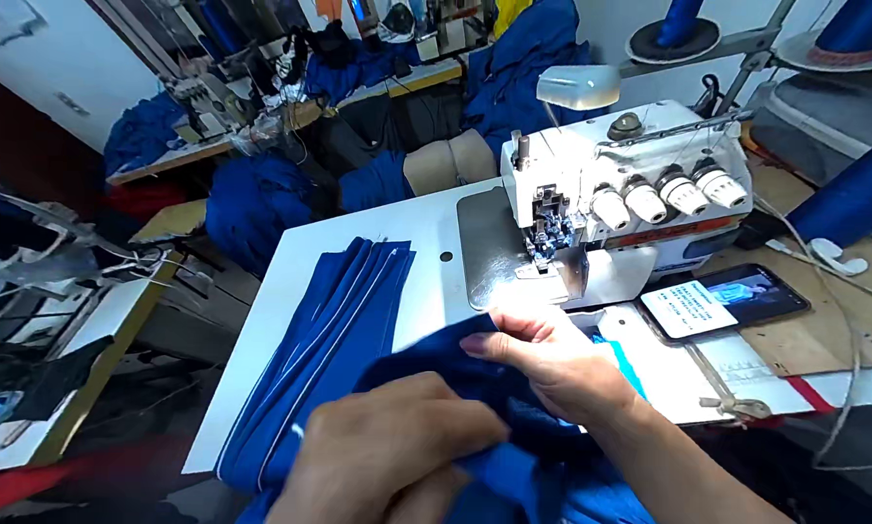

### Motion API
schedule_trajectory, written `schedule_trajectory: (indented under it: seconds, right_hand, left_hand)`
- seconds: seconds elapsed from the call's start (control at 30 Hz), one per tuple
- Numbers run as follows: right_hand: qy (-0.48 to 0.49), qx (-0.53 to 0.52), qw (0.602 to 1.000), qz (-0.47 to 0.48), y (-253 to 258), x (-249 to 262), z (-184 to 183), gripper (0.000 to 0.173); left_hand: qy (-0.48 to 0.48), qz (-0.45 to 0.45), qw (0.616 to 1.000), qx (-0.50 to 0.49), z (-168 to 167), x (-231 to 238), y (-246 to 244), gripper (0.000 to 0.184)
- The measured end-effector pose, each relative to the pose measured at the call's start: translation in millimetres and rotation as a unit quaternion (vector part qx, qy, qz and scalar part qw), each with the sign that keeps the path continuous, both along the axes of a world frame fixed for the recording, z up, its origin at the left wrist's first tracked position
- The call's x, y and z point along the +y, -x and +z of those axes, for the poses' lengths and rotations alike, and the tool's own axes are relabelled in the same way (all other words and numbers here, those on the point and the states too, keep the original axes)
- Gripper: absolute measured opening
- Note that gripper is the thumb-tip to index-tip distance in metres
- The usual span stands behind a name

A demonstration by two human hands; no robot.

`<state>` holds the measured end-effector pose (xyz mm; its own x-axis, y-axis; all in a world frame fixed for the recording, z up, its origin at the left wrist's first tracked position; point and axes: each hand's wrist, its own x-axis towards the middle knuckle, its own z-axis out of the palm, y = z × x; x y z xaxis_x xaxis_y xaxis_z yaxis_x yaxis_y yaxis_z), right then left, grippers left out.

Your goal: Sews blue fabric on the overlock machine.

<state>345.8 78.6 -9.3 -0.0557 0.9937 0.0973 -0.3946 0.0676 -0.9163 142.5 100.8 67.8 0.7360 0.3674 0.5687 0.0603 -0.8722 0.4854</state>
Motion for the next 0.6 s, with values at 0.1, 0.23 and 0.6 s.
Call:
schedule_trajectory:
  seconds: [0.1,0.23,0.6]
  right_hand:
    - [0.098,0.002,0.991,-0.090,-3.1,-10.4,-40.0,0.004]
    - [0.139,0.036,0.980,-0.140,-9.1,-38.7,-65.5,0.002]
    - [0.053,-0.079,0.980,-0.174,-15.4,-69.4,-69.7,0.014]
  left_hand:
    - [0.019,0.061,0.997,-0.037,-54.9,7.0,-26.4,0.013]
    - [0.267,-0.034,0.956,-0.115,-87.6,-16.9,-50.7,0.009]
    - [0.313,0.141,0.938,-0.057,-114.9,-9.3,-59.4,0.007]
